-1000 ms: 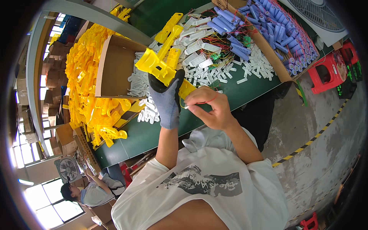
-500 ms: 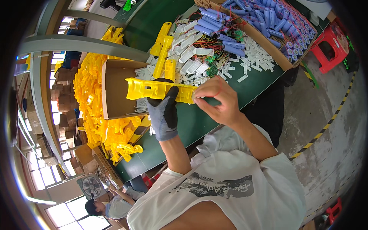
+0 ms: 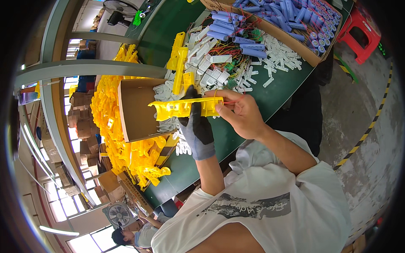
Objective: The person assembles small electronic components into yellow plastic housings by hand, inserting circuit boards, white plastic components, batteries, and wires into each housing at a factory workbench.
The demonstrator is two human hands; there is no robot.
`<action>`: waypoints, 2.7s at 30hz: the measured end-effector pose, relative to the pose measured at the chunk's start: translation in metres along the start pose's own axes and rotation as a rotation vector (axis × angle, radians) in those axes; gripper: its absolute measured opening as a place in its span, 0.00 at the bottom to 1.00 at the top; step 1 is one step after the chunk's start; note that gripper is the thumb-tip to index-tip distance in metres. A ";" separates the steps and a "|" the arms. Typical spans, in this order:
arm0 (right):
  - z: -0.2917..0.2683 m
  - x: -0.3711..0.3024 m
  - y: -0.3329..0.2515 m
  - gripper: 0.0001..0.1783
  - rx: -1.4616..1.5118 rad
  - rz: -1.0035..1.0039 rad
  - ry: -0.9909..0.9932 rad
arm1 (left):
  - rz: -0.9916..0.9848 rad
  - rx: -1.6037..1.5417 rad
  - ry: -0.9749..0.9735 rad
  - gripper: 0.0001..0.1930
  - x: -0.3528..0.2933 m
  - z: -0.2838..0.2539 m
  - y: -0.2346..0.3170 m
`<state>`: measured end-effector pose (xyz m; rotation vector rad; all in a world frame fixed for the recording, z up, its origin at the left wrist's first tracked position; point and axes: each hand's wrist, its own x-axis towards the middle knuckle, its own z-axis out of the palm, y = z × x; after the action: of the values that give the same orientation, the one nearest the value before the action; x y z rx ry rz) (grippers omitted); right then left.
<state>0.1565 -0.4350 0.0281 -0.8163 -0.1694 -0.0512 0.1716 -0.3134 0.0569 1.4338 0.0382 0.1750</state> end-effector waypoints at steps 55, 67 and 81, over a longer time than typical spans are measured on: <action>0.000 0.020 -0.015 0.31 -0.754 -0.111 0.257 | 0.367 -0.059 0.214 0.17 0.094 -0.032 0.093; 0.000 0.034 -0.005 0.14 -0.292 -0.264 0.244 | 0.347 -0.067 0.160 0.18 0.091 -0.018 0.093; -0.001 0.022 -0.021 0.12 -0.187 -0.141 0.122 | 0.281 0.441 -0.071 0.26 0.103 -0.028 0.071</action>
<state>0.1760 -0.4498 0.0460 -0.9841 -0.1081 -0.2521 0.2629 -0.2621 0.1310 1.8823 -0.1952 0.3630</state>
